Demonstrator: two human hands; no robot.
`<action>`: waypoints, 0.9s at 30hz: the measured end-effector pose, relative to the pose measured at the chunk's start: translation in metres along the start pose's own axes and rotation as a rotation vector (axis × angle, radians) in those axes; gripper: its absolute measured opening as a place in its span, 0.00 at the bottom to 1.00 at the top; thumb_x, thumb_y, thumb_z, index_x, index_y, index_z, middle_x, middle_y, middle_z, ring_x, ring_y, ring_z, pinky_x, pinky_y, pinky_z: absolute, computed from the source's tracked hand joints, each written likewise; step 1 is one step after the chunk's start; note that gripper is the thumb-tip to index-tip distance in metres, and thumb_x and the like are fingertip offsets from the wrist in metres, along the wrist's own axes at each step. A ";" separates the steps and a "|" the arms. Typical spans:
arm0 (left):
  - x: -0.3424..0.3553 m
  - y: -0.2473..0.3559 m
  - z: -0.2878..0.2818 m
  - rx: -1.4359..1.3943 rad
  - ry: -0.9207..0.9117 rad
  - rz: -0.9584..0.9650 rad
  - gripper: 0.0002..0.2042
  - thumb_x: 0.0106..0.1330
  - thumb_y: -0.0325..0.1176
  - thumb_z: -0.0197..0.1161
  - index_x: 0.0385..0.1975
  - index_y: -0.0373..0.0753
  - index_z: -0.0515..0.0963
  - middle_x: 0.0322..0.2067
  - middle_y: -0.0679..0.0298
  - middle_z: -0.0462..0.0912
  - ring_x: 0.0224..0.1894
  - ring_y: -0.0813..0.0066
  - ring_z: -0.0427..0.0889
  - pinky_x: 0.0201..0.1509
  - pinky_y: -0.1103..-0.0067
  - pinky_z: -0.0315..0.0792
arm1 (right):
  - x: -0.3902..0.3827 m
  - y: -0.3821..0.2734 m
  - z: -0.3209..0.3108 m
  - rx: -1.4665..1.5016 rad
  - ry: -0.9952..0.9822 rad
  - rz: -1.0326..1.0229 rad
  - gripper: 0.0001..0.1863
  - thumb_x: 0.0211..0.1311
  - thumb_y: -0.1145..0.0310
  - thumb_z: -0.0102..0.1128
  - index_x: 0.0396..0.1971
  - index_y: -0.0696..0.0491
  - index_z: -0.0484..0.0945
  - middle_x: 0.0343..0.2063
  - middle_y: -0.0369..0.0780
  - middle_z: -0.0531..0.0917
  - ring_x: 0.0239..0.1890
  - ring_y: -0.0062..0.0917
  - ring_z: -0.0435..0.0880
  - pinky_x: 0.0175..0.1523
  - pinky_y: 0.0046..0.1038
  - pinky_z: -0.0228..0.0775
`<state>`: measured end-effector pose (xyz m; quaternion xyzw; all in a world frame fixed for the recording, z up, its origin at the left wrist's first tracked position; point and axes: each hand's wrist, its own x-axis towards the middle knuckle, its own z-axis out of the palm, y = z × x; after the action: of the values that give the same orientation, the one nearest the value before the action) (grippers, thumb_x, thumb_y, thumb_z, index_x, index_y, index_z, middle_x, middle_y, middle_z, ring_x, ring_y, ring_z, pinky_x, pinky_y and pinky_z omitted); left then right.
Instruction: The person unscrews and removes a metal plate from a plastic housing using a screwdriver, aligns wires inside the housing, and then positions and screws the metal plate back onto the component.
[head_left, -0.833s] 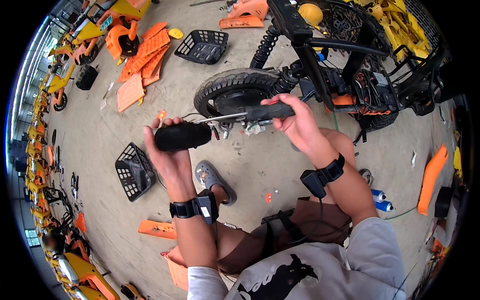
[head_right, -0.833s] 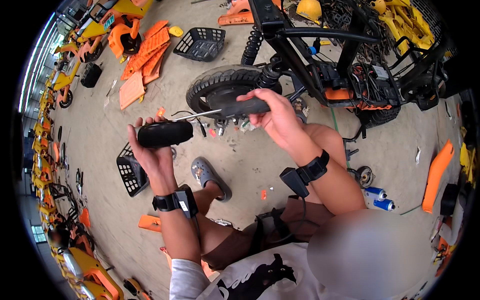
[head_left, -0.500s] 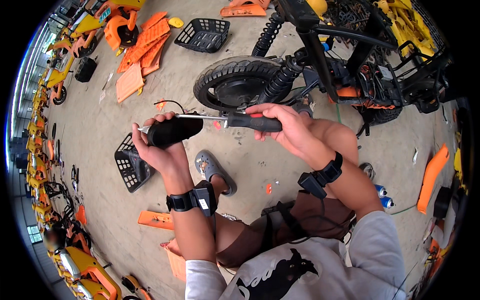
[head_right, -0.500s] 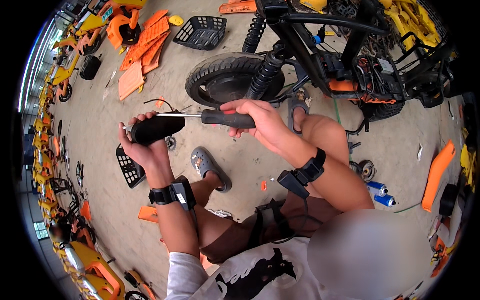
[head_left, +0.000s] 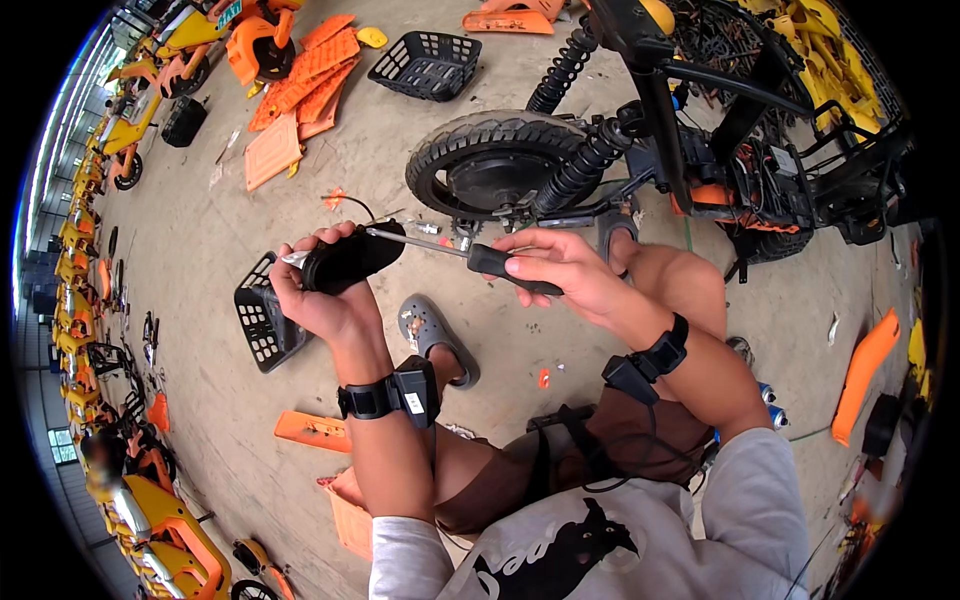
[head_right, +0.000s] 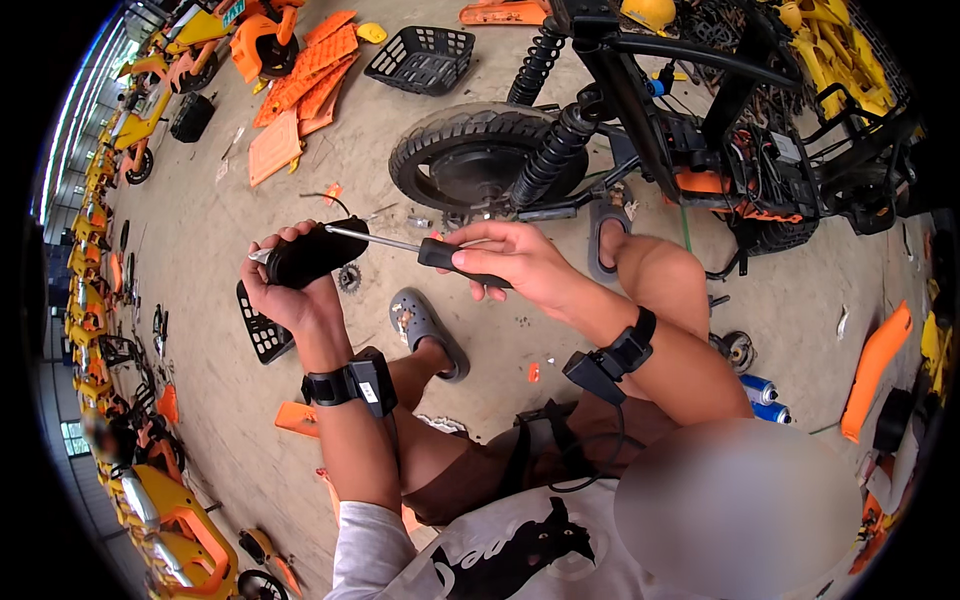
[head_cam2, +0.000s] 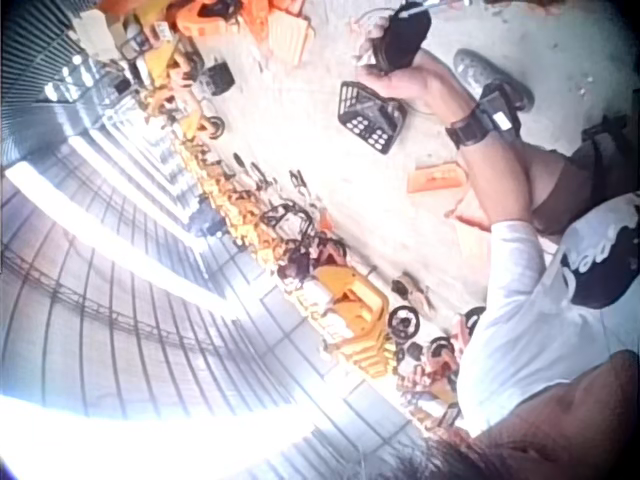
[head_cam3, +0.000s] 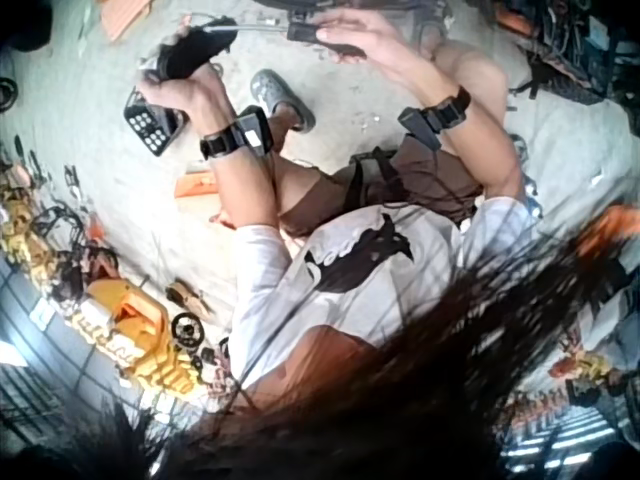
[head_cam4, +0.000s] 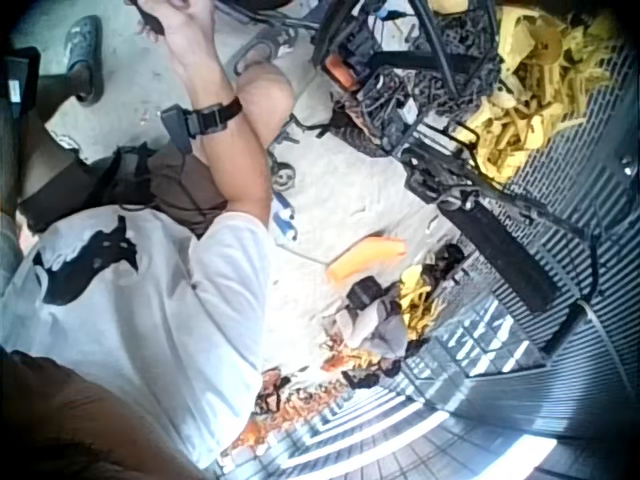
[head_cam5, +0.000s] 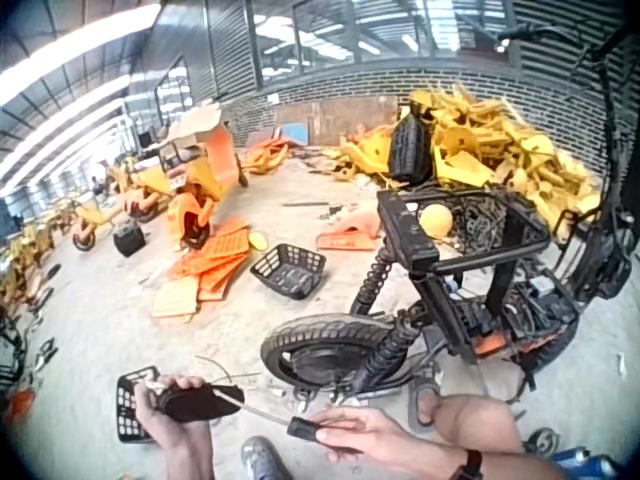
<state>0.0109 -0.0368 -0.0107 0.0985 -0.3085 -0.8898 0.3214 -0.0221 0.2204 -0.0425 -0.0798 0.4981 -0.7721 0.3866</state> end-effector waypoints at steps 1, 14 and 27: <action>-0.001 0.000 0.000 0.007 -0.004 0.001 0.13 0.65 0.38 0.47 0.28 0.36 0.72 0.26 0.53 0.76 0.37 0.54 0.74 0.54 0.62 0.67 | 0.001 0.000 0.001 -0.003 -0.002 -0.004 0.19 0.64 0.68 0.61 0.53 0.58 0.74 0.42 0.44 0.84 0.26 0.17 0.79 0.26 0.17 0.65; -0.001 -0.002 -0.008 0.128 -0.064 0.071 0.16 0.66 0.38 0.43 0.28 0.31 0.73 0.28 0.49 0.77 0.38 0.52 0.75 0.55 0.59 0.69 | -0.002 0.005 0.008 0.182 -0.034 0.149 0.20 0.70 0.66 0.52 0.56 0.60 0.69 0.42 0.49 0.83 0.25 0.24 0.82 0.25 0.23 0.73; -0.001 -0.004 -0.008 0.302 -0.086 0.125 0.17 0.68 0.36 0.44 0.31 0.26 0.74 0.27 0.44 0.80 0.35 0.50 0.81 0.50 0.60 0.74 | -0.010 0.024 0.028 -0.273 0.180 -0.260 0.18 0.62 0.71 0.64 0.50 0.58 0.76 0.39 0.40 0.84 0.32 0.13 0.79 0.34 0.17 0.72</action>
<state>0.0128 -0.0377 -0.0195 0.0881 -0.4577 -0.8150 0.3443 0.0108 0.2025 -0.0460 -0.1258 0.6162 -0.7448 0.2230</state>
